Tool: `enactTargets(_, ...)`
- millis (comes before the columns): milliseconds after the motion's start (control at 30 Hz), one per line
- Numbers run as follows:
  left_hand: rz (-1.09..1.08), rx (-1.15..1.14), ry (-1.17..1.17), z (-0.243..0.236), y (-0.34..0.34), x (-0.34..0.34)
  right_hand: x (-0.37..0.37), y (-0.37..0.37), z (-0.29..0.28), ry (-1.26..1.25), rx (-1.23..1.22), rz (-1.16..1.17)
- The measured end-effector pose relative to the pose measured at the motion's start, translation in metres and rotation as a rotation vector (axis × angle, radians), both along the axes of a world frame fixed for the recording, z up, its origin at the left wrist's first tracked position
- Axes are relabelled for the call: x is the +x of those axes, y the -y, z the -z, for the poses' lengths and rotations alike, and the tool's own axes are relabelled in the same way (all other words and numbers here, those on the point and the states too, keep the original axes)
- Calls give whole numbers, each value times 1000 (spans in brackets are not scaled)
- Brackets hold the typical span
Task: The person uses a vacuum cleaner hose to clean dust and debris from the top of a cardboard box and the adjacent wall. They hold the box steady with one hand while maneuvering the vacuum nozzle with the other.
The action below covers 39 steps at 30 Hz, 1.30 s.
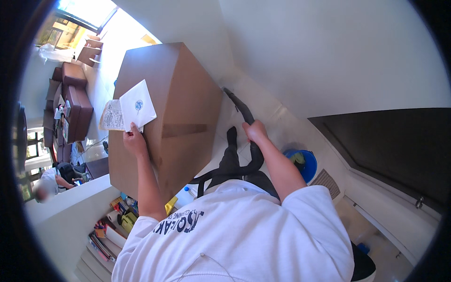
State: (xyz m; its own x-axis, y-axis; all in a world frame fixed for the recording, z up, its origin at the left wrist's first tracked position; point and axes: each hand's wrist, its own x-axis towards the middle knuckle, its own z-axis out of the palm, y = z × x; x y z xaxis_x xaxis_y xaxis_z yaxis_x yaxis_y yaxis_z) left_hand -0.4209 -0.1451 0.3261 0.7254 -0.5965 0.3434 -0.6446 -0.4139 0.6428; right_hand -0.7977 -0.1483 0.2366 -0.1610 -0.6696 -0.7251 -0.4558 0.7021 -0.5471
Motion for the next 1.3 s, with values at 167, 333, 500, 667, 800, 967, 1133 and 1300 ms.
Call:
enactTargets(167,-18,41,25,-7,0,-1,-17,-39,23,-120,-106,81)
enactTargets(333,-8,51,-4,-4,-1,3,-10,-12,67,-31,-154,44)
enactTargets(500,13,45,63,1,2,7,25,-25,86,-138,-185,-56)
enactTargets(667,26,85,125,4,-1,10,34,-83,65,-232,-111,84)
enactTargets(800,52,101,111,1,-3,12,44,-68,80,-234,-127,130)
enactTargets(967,74,99,93,-6,0,7,59,3,98,-32,-152,100)
enactTargets(1133,85,111,87,-7,-5,10,68,34,90,66,-145,68)
enactTargets(1300,46,202,104,-9,-3,12,57,22,93,-101,-138,168)
